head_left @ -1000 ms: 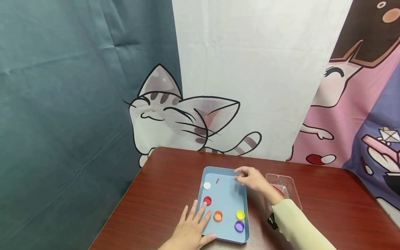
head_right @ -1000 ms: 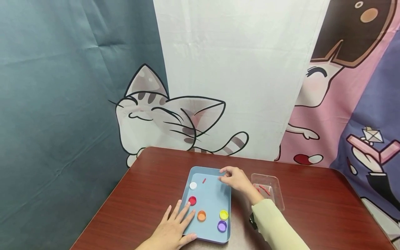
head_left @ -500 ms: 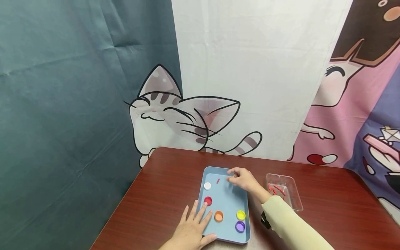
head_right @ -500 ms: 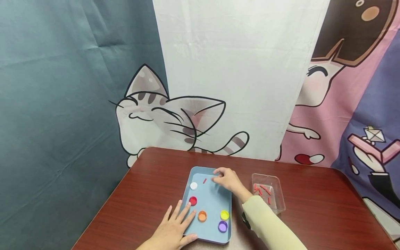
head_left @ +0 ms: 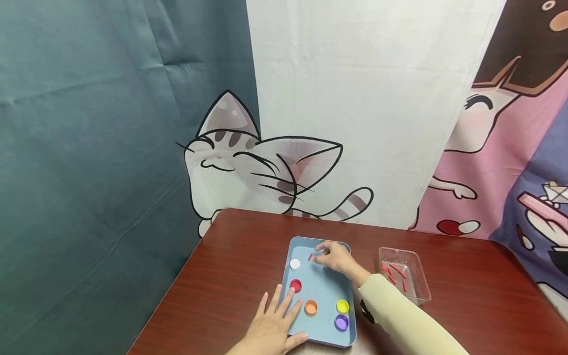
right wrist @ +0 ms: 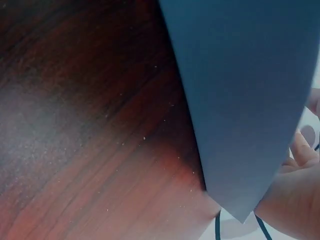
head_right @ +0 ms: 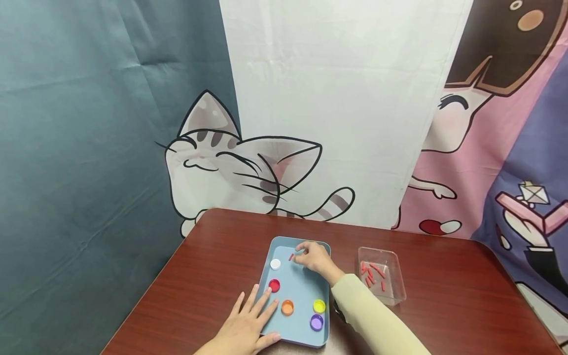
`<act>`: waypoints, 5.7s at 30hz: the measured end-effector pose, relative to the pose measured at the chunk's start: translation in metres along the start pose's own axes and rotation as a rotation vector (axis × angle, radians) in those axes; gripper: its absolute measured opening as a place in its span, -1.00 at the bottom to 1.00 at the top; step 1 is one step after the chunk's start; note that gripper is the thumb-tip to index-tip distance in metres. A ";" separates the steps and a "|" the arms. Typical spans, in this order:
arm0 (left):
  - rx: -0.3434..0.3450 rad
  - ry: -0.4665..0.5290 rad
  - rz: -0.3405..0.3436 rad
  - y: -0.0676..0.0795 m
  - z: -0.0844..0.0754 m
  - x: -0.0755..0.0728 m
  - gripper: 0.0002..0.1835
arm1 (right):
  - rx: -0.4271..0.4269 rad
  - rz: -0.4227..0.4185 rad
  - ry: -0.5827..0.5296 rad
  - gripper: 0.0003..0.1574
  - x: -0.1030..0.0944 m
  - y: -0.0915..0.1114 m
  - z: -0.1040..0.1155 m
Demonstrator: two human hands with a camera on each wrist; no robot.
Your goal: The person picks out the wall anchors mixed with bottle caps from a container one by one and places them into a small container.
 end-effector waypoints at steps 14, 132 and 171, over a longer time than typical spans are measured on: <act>0.000 -0.015 0.004 0.000 0.001 -0.002 -0.18 | 0.030 -0.018 0.132 -0.58 0.012 -0.013 -0.006; 0.014 0.010 -0.018 0.002 -0.001 -0.007 -0.18 | 0.038 -0.053 0.123 -0.82 -0.017 0.009 0.019; 0.015 0.064 0.002 0.005 -0.001 -0.007 -0.18 | 0.019 -0.066 -0.028 -0.54 -0.109 0.085 -0.023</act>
Point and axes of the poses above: each hand's wrist, its own y-axis away from the middle knuckle, its own x-axis out of the palm, z = x × y, the point moved 9 cm from there along -y, towards the middle knuckle, and after that the axes turned 6 degrees about z, right-handed, at the moved point
